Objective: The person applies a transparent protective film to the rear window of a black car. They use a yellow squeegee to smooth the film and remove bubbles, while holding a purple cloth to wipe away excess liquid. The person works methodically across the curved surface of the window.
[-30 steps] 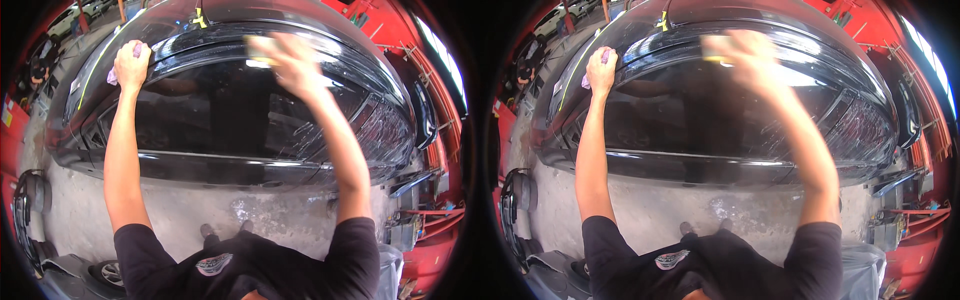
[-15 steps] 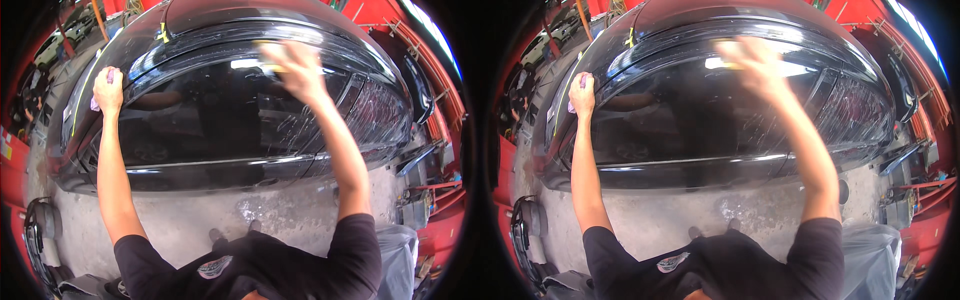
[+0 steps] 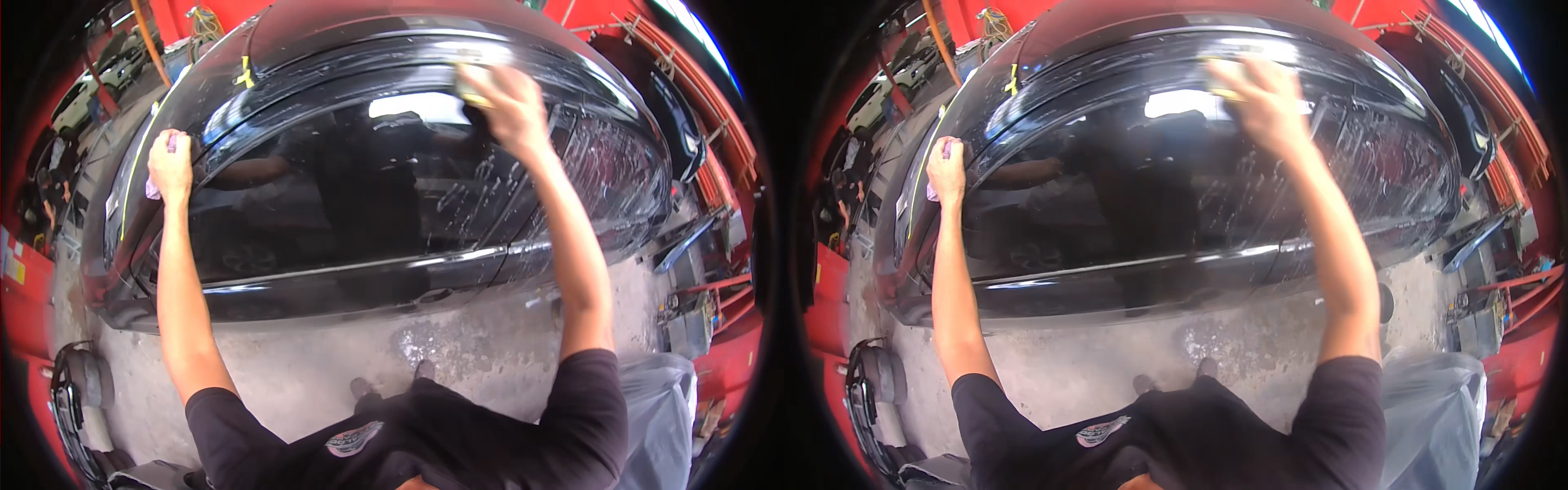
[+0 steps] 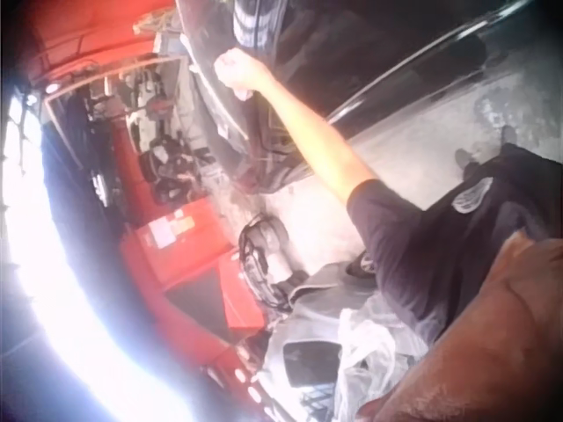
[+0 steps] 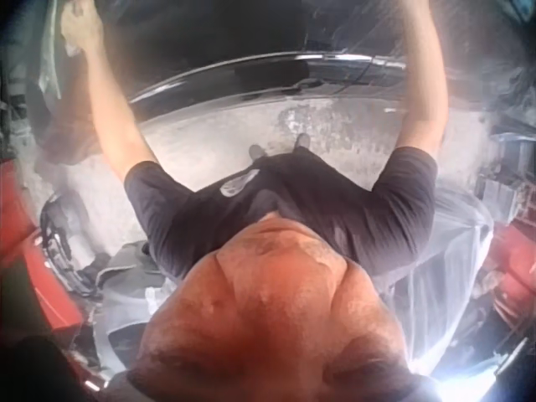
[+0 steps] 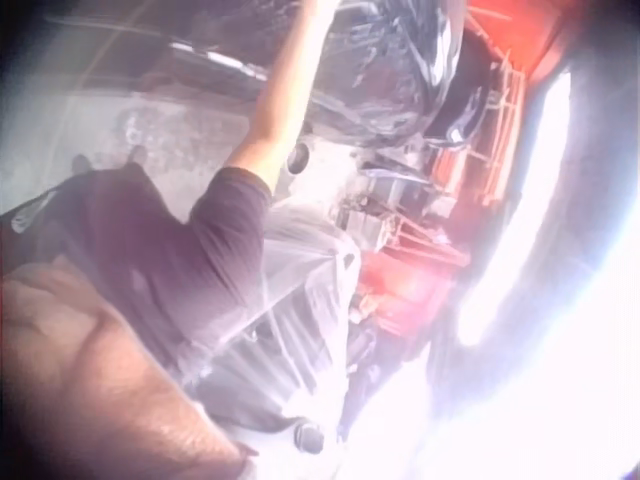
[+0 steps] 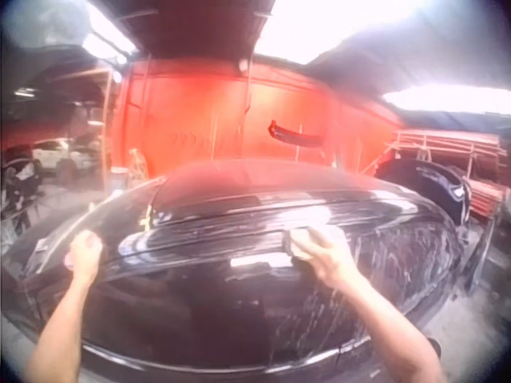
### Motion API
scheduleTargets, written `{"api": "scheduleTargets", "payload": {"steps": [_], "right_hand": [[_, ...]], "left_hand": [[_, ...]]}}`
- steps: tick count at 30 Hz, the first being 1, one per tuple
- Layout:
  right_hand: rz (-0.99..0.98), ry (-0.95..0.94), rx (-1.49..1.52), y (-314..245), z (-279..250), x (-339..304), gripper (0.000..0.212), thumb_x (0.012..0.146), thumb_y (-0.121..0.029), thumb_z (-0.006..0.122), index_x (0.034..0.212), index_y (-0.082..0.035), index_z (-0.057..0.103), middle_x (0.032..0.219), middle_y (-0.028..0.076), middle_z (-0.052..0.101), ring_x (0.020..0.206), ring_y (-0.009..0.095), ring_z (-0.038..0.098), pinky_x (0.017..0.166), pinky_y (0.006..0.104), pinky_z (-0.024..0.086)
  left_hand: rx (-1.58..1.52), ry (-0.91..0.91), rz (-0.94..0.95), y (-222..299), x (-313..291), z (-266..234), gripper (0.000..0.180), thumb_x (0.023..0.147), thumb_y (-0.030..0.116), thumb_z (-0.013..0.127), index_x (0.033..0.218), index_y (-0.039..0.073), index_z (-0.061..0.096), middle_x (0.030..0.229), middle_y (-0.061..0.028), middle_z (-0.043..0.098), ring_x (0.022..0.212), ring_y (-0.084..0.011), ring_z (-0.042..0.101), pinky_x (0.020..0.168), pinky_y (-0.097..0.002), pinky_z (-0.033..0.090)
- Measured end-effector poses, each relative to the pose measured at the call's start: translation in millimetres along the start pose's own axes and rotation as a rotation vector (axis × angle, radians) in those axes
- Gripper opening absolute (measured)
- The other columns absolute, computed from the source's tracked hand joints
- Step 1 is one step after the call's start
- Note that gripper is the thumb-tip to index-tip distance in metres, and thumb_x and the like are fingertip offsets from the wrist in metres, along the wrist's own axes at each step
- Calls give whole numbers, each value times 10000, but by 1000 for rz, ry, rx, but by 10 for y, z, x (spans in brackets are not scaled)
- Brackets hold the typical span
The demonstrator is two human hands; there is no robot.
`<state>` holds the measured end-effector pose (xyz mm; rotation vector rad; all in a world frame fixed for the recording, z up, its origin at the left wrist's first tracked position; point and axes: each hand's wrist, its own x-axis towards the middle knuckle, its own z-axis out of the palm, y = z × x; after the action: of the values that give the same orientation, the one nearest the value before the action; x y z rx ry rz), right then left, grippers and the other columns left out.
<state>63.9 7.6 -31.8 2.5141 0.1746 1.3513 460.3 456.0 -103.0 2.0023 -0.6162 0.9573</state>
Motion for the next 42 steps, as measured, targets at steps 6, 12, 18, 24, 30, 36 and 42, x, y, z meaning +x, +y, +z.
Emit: {"api": "scheduleTargets", "payload": {"steps": [6, 12, 18, 24, 30, 36, 42], "right_hand": [[16, 75, -7, -848, 393, 488, 524, 849, -137, 747, 1344, -311, 749, 1247, 120, 681, 1148, 341, 648, 1029, 510, 503], [-123, 10, 63, -937, 378, 750, 537, 813, -55, 764, 1286, -310, 766, 1274, 121, 661, 1175, 361, 631, 1016, 492, 522], [327, 350, -255, 173, 4, -32, 320, 970, -169, 744, 1286, -186, 789, 1100, 181, 739, 958, 361, 706, 862, 459, 572], [17, 237, 68, -2282, 1150, 1449, 324, 839, -148, 757, 1154, -205, 804, 1057, 120, 695, 993, 347, 672, 923, 532, 515], [62, 1, 111, -1119, 658, 1025, 470, 876, -88, 695, 1317, -234, 765, 1139, 143, 709, 1051, 375, 674, 922, 477, 552], [206, 141, -161, -1468, 842, 1224, 393, 925, -203, 759, 1313, -262, 761, 1126, 119, 705, 1051, 358, 668, 933, 496, 539], [-168, -69, 157, -2320, 1399, 1947, 480, 892, -144, 754, 1353, -277, 739, 1035, 98, 673, 1026, 347, 658, 934, 507, 518]], "left_hand": [[60, 9, -29, 185, -18, 173, 323, 914, 360, 665, 1072, 100, 772, 1083, -191, 757, 1065, -408, 703, 934, -502, 535], [154, -123, -65, 285, 107, -44, 369, 913, 402, 645, 1089, 102, 767, 1104, -198, 755, 1090, -409, 703, 957, -526, 531], [177, 13, -141, 452, 14, 134, 359, 931, 430, 632, 1068, 123, 758, 1086, -147, 746, 1078, -378, 679, 958, -545, 483], [188, 4, -116, 434, -16, 146, 356, 933, 414, 627, 1063, 111, 761, 1078, -161, 749, 1074, -388, 679, 955, -545, 486], [147, 24, -7, 221, 6, -30, 345, 898, 387, 648, 982, 81, 784, 988, -199, 766, 942, -434, 724, 849, -562, 553], [144, 74, -36, 266, -47, 64, 280, 884, 358, 668, 923, 93, 749, 952, -124, 744, 965, -358, 696, 858, -521, 520], [112, 106, -28, 239, -54, 80, 245, 870, 338, 688, 916, 103, 741, 960, -103, 739, 1000, -348, 678, 882, -516, 501]]}}
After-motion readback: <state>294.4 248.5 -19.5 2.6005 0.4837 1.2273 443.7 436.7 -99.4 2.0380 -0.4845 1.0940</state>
